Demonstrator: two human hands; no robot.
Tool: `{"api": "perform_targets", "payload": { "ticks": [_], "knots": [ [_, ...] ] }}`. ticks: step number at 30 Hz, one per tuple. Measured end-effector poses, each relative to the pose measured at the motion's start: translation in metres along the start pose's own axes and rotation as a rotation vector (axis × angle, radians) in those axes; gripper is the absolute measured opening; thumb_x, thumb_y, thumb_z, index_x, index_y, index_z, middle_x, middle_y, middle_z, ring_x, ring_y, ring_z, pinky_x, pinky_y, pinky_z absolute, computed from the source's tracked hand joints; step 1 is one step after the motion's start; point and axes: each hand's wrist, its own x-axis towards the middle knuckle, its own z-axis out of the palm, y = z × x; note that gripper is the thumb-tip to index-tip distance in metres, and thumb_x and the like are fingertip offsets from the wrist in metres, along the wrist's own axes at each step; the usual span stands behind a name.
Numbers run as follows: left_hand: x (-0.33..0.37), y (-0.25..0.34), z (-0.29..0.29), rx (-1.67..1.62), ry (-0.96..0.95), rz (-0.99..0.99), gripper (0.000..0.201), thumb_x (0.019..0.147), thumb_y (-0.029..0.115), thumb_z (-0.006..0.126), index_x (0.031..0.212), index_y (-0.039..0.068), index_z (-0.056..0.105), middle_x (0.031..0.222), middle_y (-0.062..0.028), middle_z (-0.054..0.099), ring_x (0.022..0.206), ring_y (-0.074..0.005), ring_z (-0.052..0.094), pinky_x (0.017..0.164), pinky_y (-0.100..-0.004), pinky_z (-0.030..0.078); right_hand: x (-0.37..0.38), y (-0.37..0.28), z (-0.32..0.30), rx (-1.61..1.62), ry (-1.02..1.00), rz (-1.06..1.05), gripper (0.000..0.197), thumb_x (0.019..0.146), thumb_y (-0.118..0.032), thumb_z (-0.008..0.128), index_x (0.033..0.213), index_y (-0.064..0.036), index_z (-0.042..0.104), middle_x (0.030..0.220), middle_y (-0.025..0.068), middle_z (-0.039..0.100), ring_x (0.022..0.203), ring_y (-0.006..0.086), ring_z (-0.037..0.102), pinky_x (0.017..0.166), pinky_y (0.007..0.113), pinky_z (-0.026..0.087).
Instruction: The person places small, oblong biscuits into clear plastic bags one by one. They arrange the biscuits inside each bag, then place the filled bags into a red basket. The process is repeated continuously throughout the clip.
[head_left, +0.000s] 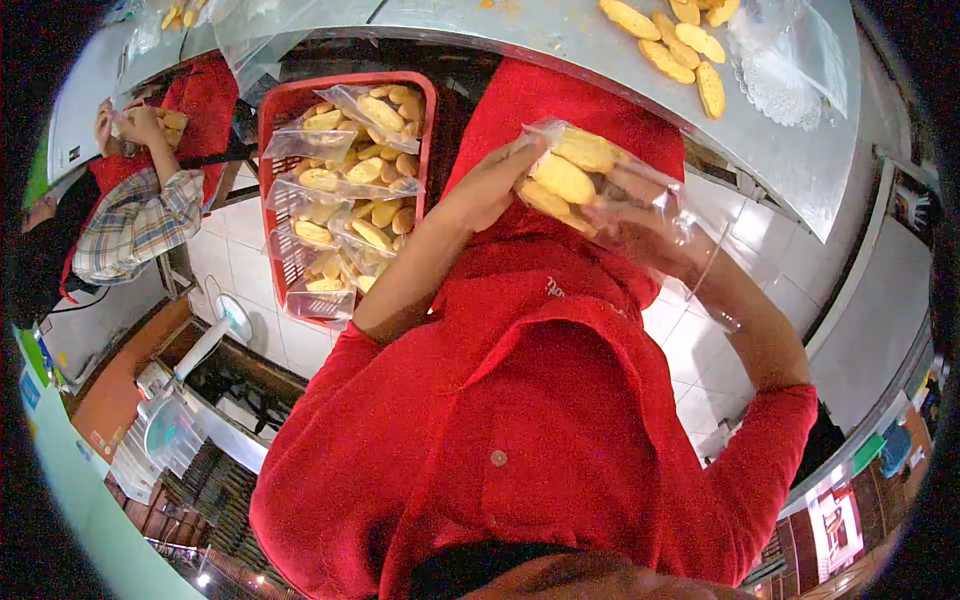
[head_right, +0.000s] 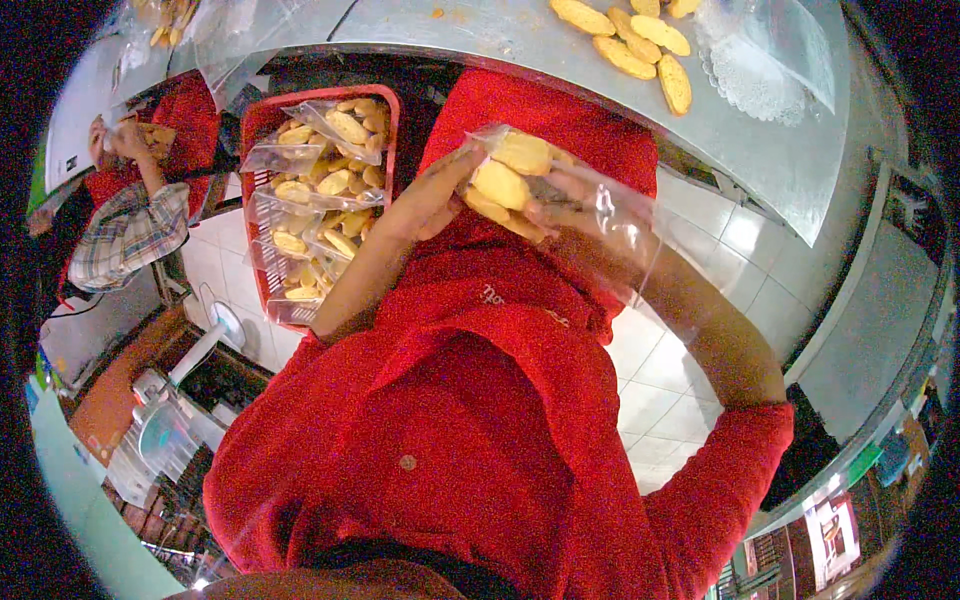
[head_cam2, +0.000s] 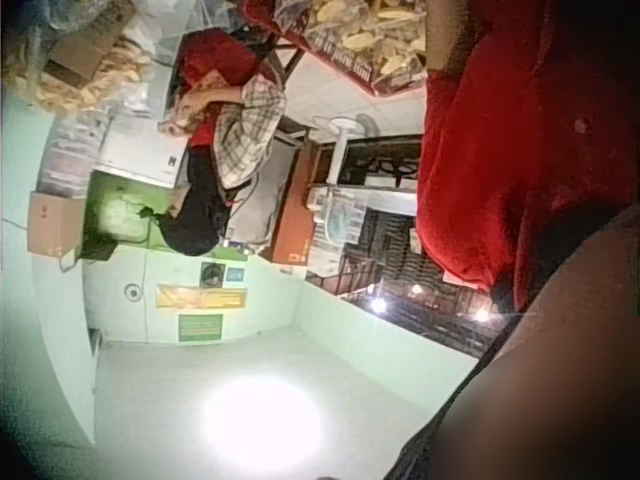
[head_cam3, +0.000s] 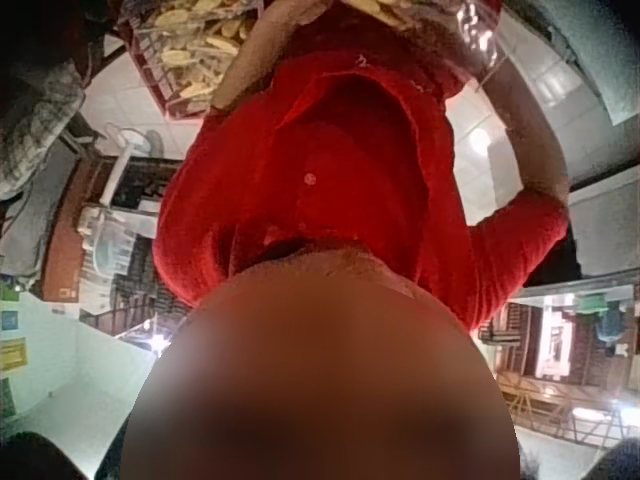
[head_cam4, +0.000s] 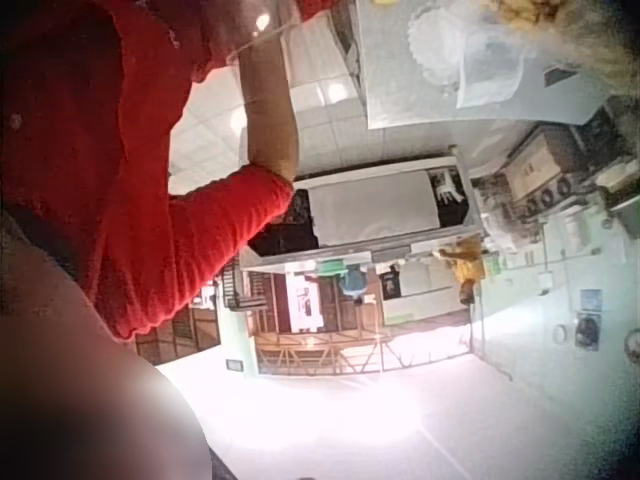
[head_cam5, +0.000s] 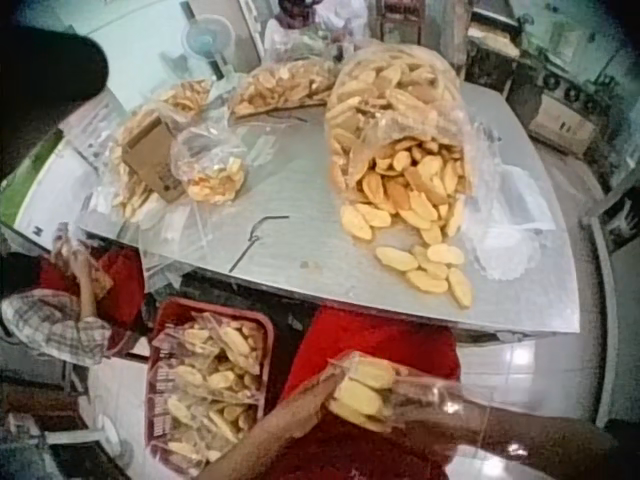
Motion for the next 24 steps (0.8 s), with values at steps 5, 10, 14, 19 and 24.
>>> {"api": "perform_targets", "payload": {
  "ticks": [5,10,14,19,24],
  "knots": [
    [0.002,0.0,0.001,-0.003,-0.016,-0.083,0.048,0.101,0.037,0.041,0.135,0.003,0.044,0.127,-0.0084,0.056,0.116,-0.0176,0.054,0.099,-0.0341,0.044,0.019,-0.001,0.0,0.031,-0.073,-0.002,0.054,0.093,-0.023,0.062,0.138,-0.0027,0.039,0.137,0.0117,0.047,0.127,0.0216,0.046,0.109,0.035,0.035],
    [0.004,0.004,-0.001,0.055,0.055,-0.2,0.055,0.101,0.046,0.033,0.135,0.004,0.044,0.125,-0.0136,0.058,0.109,-0.0228,0.061,0.091,-0.037,0.052,0.019,-0.013,-0.008,0.032,-0.077,0.11,0.045,0.096,-0.021,0.056,0.132,0.0023,0.042,0.127,0.013,0.054,0.117,0.0209,0.054,0.104,0.033,0.042],
    [0.017,-0.004,-0.025,-0.649,-0.627,-0.38,0.055,0.101,0.046,0.033,0.136,0.004,0.043,0.127,-0.013,0.057,0.111,-0.0241,0.06,0.093,-0.038,0.051,0.029,-0.002,-0.021,-0.223,-0.035,0.138,0.043,0.098,-0.024,0.051,0.131,0.0033,0.043,0.124,0.0128,0.056,0.116,0.0213,0.055,0.104,0.032,0.043],
    [0.014,-0.001,-0.015,-0.056,0.024,-0.253,0.055,0.101,0.047,0.032,0.138,0.007,0.042,0.133,-0.0124,0.053,0.118,-0.0247,0.056,0.098,-0.0417,0.048,0.017,-0.027,-0.029,-0.335,-0.166,0.148,0.044,0.099,-0.028,0.05,0.129,0.0041,0.046,0.124,0.0116,0.057,0.116,0.0203,0.055,0.104,0.032,0.042],
    [0.008,0.002,-0.018,-0.108,-0.091,-0.145,0.058,0.099,0.05,0.035,0.139,0.008,0.04,0.138,-0.0112,0.049,0.125,-0.0254,0.05,0.102,-0.0438,0.043,-0.003,-0.073,-0.02,-1.078,-0.317,-0.238,0.036,0.096,-0.023,0.054,0.126,-0.0022,0.053,0.124,0.0084,0.057,0.116,0.021,0.054,0.099,0.035,0.045]
  ]
}}
